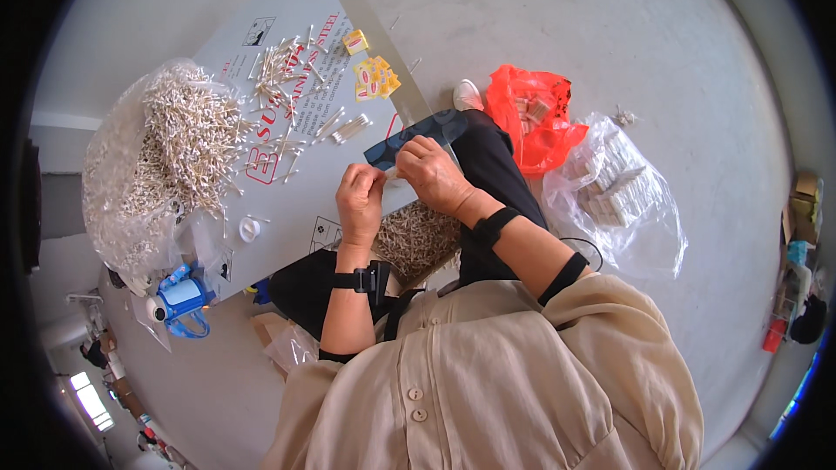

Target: The recorder is seen packaging cotton swabs into plastic bags and arranging them on a table.

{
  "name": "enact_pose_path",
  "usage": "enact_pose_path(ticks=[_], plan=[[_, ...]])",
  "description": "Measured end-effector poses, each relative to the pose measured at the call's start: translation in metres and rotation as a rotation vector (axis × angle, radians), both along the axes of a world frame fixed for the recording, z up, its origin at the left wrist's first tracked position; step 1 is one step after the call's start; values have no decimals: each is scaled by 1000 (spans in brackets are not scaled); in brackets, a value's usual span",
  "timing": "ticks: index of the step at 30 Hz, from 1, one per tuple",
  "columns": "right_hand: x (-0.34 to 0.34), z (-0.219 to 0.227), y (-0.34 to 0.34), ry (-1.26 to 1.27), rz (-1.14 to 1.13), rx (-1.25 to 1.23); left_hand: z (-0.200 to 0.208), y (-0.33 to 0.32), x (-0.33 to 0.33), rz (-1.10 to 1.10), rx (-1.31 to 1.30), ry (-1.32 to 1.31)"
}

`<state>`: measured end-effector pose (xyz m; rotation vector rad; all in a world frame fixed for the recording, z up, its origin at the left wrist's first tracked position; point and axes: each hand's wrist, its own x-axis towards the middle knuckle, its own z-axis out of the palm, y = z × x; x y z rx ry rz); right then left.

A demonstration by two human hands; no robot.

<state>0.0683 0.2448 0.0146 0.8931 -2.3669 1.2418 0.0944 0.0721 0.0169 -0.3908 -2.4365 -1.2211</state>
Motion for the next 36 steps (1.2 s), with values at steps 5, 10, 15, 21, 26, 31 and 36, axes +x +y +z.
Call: enact_pose_path(ticks=[5, 10, 15, 21, 26, 31, 36], plan=[[1, 4, 1, -70, -5, 35, -4, 1, 0, -16, 79, -89], [-2, 15, -1, -74, 34, 70, -4, 0, 1, -33, 137, -148], [-7, 6, -4, 39, 59, 212, -8, 5, 2, -47, 122, -142], [-11, 7, 2, 179, 62, 446, -8, 5, 5, 16, 140, -147], [-19, 2, 17, 76, 82, 348, -9, 4, 3, 23, 172, -117], [-12, 0, 20, -135, 77, 59, -11, 1, 2, -2, 232, -204], [-3, 0, 19, -473, 50, -174, -8, 12, 0, -11, 272, -285]])
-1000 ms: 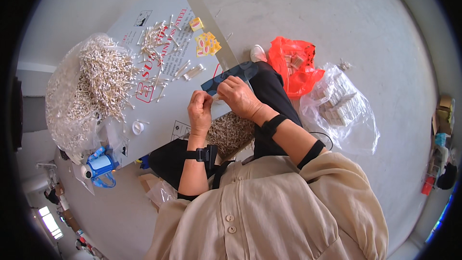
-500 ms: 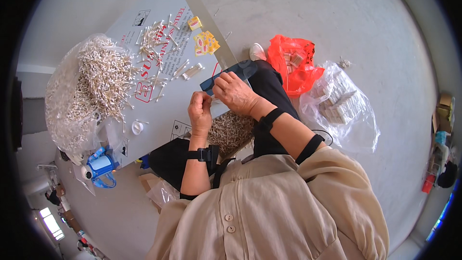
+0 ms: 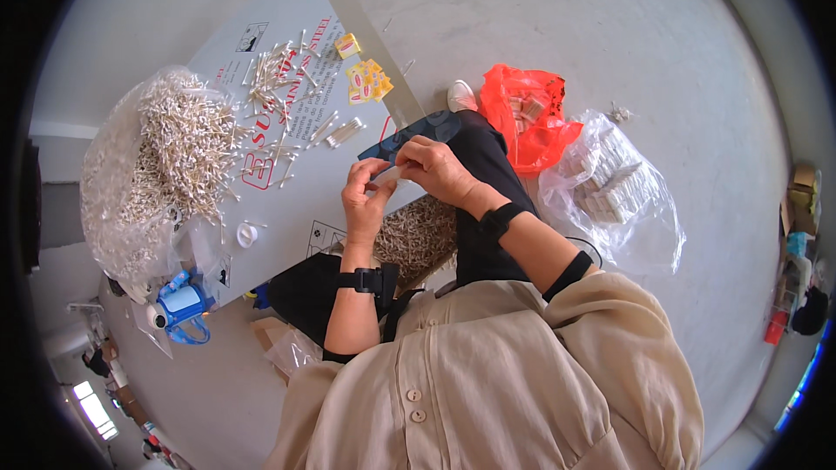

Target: The recorder is seen packaging cotton swabs into plastic bags and arranging them on a table.

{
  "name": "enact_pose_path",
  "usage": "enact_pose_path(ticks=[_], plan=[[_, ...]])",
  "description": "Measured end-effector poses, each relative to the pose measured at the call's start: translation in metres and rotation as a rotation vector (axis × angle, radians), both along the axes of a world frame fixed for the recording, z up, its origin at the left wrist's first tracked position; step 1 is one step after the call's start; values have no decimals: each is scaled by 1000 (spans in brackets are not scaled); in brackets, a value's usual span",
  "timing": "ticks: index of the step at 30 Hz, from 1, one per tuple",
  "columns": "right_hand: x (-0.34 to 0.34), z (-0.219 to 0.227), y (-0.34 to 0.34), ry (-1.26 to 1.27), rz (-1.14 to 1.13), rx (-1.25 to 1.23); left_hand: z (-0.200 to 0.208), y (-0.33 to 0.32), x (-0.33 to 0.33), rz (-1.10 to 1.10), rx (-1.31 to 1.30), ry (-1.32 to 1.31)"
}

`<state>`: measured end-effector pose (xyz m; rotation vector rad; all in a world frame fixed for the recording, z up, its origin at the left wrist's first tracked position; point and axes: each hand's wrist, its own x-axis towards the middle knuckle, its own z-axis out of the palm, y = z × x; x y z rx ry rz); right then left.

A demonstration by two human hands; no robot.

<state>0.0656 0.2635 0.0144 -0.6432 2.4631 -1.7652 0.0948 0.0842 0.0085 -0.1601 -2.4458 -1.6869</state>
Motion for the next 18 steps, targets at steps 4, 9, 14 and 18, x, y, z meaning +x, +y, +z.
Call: enact_pose_path(ticks=[4, 9, 14, 18], plan=[[7, 1, -3, -44, -73, -57, -10, 8, -5, -67, 82, 7], [7, -2, -1, -39, -133, -53, -9, 17, -3, -41, 340, -277], [8, -1, -1, -111, -148, -73, -13, 20, -2, 12, 466, -312], [5, 4, 3, 9, -101, 0, -12, 14, -7, -49, 292, -218]])
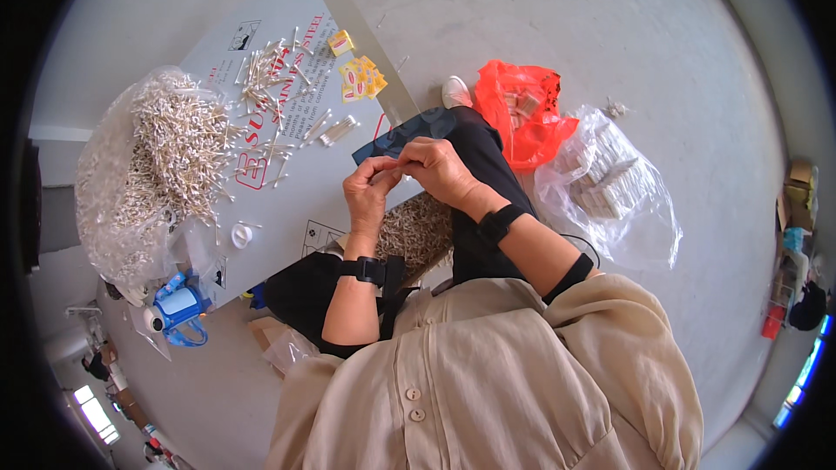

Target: The recorder is seen packaging cotton swabs into plastic bags and arranging them on a table.

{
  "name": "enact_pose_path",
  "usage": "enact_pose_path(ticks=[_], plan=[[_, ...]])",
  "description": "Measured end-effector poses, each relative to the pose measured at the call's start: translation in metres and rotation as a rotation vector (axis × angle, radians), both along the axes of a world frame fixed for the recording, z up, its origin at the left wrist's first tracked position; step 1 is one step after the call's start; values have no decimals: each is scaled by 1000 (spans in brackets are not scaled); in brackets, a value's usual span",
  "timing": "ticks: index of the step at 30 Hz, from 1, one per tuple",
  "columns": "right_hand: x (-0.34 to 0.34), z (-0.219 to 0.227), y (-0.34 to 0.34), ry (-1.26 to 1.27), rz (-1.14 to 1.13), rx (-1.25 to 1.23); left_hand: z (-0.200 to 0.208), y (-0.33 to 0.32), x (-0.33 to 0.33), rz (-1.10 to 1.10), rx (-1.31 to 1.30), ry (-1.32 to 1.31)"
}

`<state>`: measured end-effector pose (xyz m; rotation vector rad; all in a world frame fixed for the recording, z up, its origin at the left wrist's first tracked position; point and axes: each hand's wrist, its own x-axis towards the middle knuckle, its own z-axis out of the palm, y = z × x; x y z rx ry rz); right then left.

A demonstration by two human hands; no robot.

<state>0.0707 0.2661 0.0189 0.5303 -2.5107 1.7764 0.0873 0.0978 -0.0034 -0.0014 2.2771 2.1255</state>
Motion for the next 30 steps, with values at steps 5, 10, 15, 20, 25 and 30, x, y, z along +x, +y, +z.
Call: enact_pose_path(ticks=[5, 10, 15, 20, 25, 30], plan=[[-4, 1, 3, 208, 48, 166, 3, 7, -2, 22, -146, 170], [-3, -3, 1, 391, 66, 328, 6, 9, 4, 65, -259, 331], [-6, 4, 0, 367, 88, 277, 13, 8, 1, 79, -324, 341], [-7, 4, 0, 392, 96, 264, 23, -11, -1, -13, -499, 449], [-12, -1, 1, 409, 122, 335, 31, -24, 0, -41, -720, 558], [-10, 9, -9, 507, 78, 362, 29, -26, 1, -126, -865, 569]])
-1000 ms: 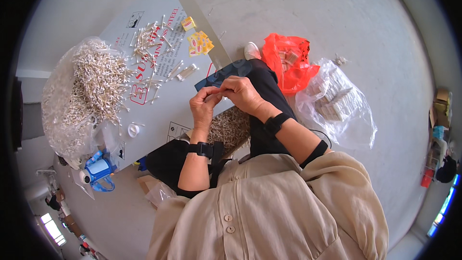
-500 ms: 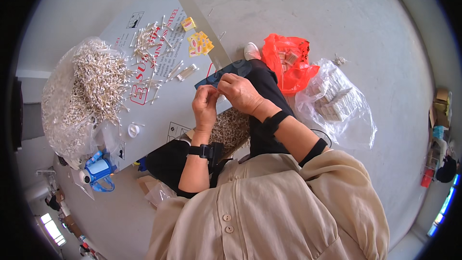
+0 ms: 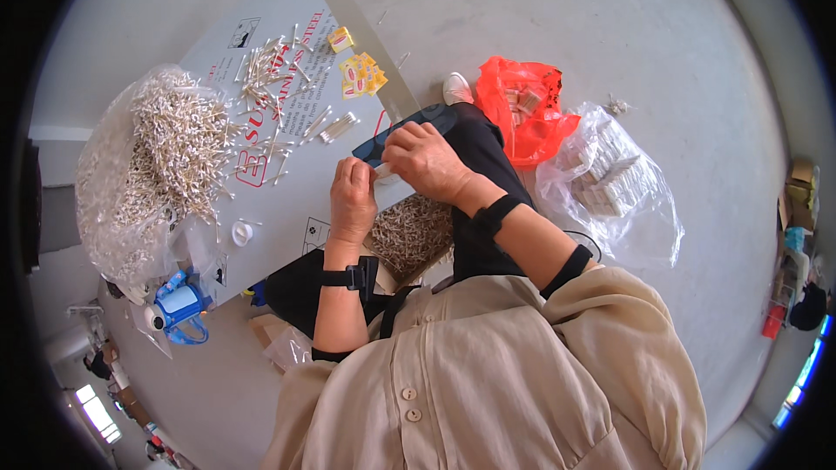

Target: The recorder is seen packaging cotton swabs into plastic bags and arranging them on a table.

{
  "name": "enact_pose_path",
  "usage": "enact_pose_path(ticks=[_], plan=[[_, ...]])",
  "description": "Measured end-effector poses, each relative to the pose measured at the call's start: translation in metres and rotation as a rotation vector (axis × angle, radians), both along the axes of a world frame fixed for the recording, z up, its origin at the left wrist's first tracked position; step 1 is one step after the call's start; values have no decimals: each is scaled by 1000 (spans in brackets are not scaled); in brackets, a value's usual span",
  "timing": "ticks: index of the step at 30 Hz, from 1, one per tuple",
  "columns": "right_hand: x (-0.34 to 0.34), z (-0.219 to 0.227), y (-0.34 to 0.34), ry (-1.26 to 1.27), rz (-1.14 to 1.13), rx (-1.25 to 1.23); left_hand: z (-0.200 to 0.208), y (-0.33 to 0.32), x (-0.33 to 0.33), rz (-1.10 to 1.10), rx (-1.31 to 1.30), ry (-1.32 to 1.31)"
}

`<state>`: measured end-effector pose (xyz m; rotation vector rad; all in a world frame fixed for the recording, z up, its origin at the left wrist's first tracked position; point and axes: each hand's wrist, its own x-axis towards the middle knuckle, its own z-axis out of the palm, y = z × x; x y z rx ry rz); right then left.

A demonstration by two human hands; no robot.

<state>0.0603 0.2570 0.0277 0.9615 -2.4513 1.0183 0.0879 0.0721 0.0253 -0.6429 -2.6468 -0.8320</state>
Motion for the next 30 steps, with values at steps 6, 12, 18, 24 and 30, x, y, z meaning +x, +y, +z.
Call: enact_pose_path(ticks=[6, 12, 18, 24, 30], plan=[[-3, -7, -20, 45, 42, 72, -4, 3, 4, 16, 66, -10], [-15, -8, -12, 163, 77, 201, -8, -4, 4, 45, 86, -34], [-17, -7, 2, 199, 73, 286, -11, -6, 4, 72, 184, -84], [-15, -9, 8, 125, 83, 305, -12, -7, 4, 62, 222, -98], [2, -7, 2, -393, 9, -195, -11, -12, 5, 77, 251, -138]])
